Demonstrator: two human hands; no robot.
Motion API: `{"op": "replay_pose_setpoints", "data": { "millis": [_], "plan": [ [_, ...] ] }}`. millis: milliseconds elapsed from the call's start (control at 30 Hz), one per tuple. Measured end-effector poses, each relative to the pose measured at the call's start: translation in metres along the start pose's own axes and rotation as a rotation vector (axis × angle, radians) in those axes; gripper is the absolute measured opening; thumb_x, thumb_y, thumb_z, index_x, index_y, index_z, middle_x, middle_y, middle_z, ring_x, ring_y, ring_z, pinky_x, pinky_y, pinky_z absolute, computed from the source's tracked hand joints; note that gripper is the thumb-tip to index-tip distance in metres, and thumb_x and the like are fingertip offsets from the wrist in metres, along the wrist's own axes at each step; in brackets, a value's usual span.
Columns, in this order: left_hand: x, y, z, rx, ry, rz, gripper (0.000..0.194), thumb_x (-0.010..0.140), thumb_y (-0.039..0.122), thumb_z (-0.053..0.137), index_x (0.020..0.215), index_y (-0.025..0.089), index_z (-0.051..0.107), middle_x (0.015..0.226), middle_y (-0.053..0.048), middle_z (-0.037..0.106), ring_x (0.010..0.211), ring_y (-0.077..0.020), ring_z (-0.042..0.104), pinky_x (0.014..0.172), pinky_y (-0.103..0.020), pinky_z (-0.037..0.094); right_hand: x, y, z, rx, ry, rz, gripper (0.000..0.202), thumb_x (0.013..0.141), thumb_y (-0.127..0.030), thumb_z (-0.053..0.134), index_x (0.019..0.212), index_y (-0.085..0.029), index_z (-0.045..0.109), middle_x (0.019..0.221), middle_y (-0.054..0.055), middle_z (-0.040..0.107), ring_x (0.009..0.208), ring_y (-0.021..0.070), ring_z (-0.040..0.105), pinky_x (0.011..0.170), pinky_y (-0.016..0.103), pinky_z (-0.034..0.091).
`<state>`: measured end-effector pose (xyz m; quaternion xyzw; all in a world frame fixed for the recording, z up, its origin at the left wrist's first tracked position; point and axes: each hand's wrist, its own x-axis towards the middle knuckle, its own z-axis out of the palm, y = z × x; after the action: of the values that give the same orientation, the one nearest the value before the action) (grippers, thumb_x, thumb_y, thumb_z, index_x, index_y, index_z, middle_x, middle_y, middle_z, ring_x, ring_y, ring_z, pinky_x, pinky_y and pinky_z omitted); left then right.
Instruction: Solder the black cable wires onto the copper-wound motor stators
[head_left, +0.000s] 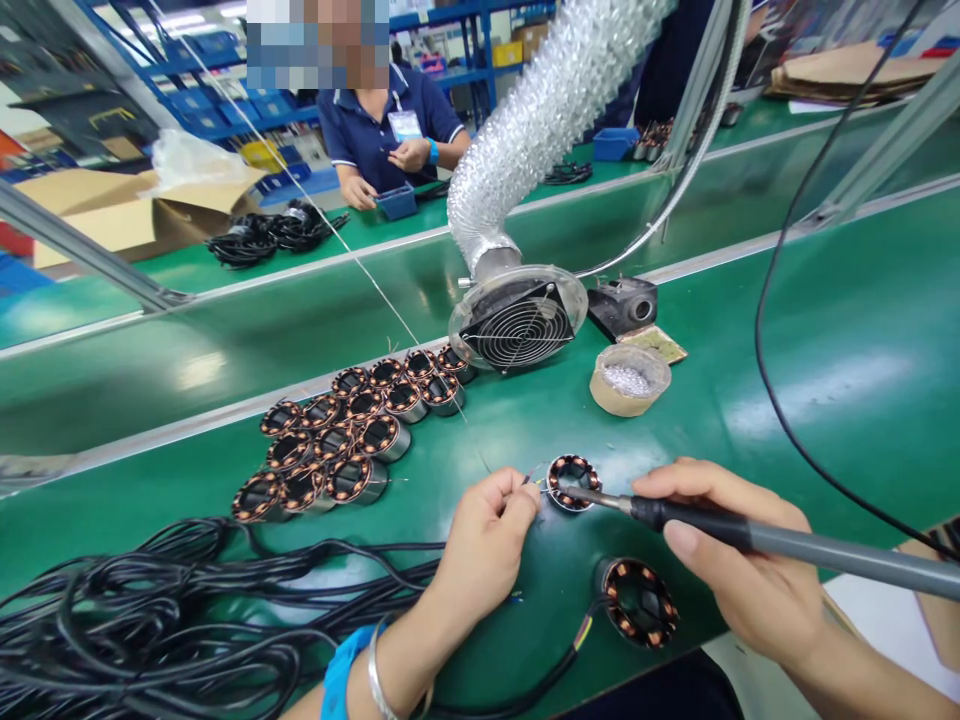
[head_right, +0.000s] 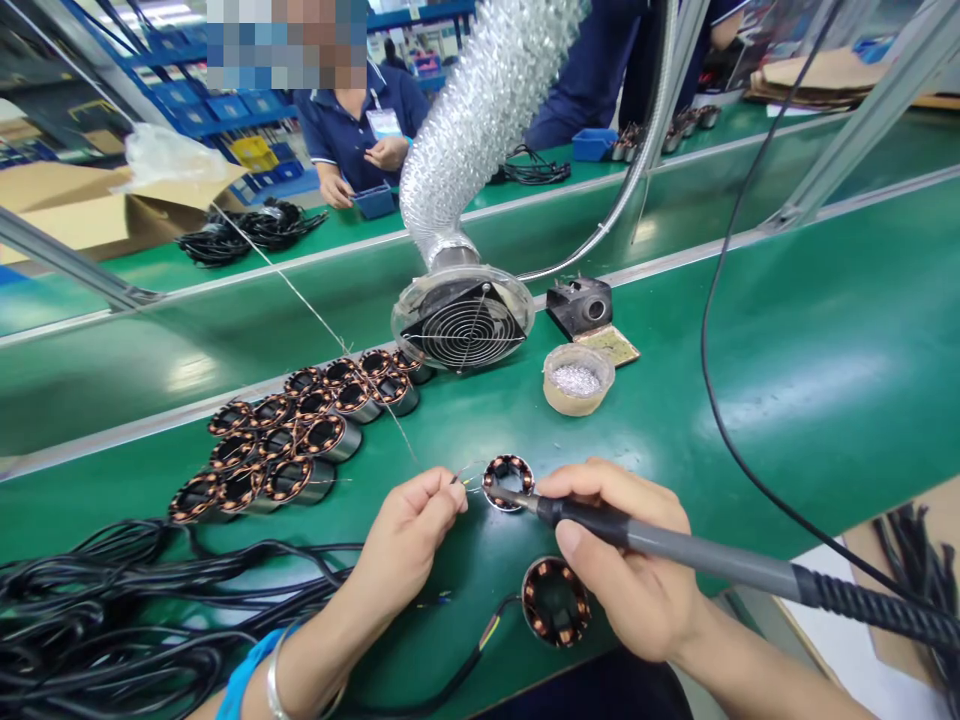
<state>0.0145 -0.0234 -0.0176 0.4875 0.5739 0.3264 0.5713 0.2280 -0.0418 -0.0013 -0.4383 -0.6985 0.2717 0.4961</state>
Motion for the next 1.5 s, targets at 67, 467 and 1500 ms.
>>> {"op": "replay_pose_setpoints", "data": {
  "millis": [67,467,1500],
  "plan": [
    [-0.001,0.001,0.0,0.006,0.001,-0.007,0.03,0.083,0.04,0.053,0.063,0.019,0.047,0.051,0.008,0.03,0.049,-0.0092,0.024,0.047,-0.022,0.02,0.0,0.002,0.002,0.015,-0.01,0.013,0.019,0.085,-0.016,0.055,0.098,-0.024,0.066,0.081,0.001,0.069,0.067,0.0153,0.065,0.056,0.023,0.051],
    [0.0,0.001,0.0,0.02,0.002,0.002,0.033,0.083,0.043,0.055,0.062,0.02,0.045,0.052,0.008,0.031,0.049,-0.0093,0.025,0.048,-0.022,0.021,0.002,0.0,0.005,0.012,-0.004,-0.01,0.017,0.083,-0.015,0.056,0.095,-0.022,0.066,0.077,0.001,0.067,0.064,0.0154,0.064,0.054,0.024,0.05],
    [0.0,0.003,0.0,0.059,0.005,0.022,0.033,0.083,0.043,0.053,0.061,0.02,0.044,0.053,0.007,0.032,0.05,-0.0096,0.027,0.049,-0.023,0.023,0.002,-0.01,0.007,-0.072,0.029,-0.178,0.024,0.079,-0.012,0.053,0.099,-0.019,0.065,0.062,0.0,0.054,0.047,0.0126,0.049,0.041,0.027,0.038]
  ]
}}
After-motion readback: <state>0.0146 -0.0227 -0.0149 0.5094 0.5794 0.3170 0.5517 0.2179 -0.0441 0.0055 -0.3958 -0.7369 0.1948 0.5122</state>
